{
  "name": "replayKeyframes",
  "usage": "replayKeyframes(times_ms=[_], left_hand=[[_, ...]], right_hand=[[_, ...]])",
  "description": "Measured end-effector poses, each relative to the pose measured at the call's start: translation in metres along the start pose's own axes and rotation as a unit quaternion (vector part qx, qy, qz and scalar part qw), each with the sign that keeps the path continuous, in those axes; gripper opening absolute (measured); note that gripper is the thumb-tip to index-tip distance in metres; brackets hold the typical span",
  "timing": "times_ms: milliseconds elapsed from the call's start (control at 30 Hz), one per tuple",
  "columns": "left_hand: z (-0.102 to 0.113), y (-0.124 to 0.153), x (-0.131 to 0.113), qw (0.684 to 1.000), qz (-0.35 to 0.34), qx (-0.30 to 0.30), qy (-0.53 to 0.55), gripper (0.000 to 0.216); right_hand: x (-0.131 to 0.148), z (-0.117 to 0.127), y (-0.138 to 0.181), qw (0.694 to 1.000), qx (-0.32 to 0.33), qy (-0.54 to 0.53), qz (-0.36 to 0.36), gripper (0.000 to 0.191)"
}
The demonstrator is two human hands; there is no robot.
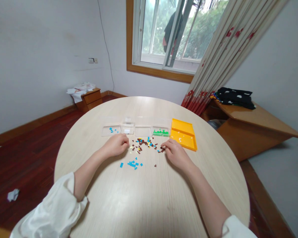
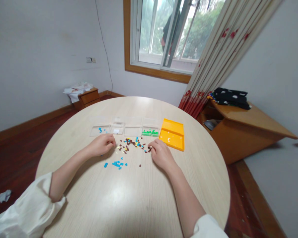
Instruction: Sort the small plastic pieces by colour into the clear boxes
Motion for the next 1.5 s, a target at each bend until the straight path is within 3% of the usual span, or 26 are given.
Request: replayKeyframes(times_ms=[233, 433, 667, 933, 1267, 1500], left_hand=[[-0.001, -0.001, 0.0, 1.0, 0.015, -0.006, 0.002, 0.023], [-0.005, -0.001, 0.001, 1.0, 0.013, 0.009, 0.0, 0.024], [-0.004, -0.001, 0.002, 1.0, 0.018, 0.002, 0.009, 0.024], [-0.004, 0.0, -0.001, 1.0, 0.006, 0.001, 0.019, 0.023], [-0.005, 0.0, 0.0, 0.999, 0.009, -0.003, 0.03, 0.024], [-0.003, 0.002, 0.0, 0.997, -0.008, -0.004, 0.073, 0.022]], right_hand=[[0.013, -0.003, 0.0, 0.999, -0.03, 0.026, 0.021, 0.035], [0.024, -0.019, 0.001, 0.996, -0.009, 0.07, 0.048, 0.043], [0.025, -0.014, 0.002, 0.997, -0.025, 0.027, 0.065, 0.035], [0.029, -0.016, 0.002, 0.997, -0.013, 0.021, 0.069, 0.038], [0.045, -0.003, 0.009, 0.99, -0.005, -0.022, 0.139, 0.021], [0.043, 0.002, 0.009, 0.99, 0.01, -0.024, 0.138, 0.011]])
Point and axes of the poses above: each hand's wrist, its own y-axis away from the middle knuckle, its own z-axis out of the back of the hand, x = y × z, the point moved 7 cm from there along -y, towards the middle knuckle, and after that the axes turned 14 degrees about y, right-handed, at the moved point
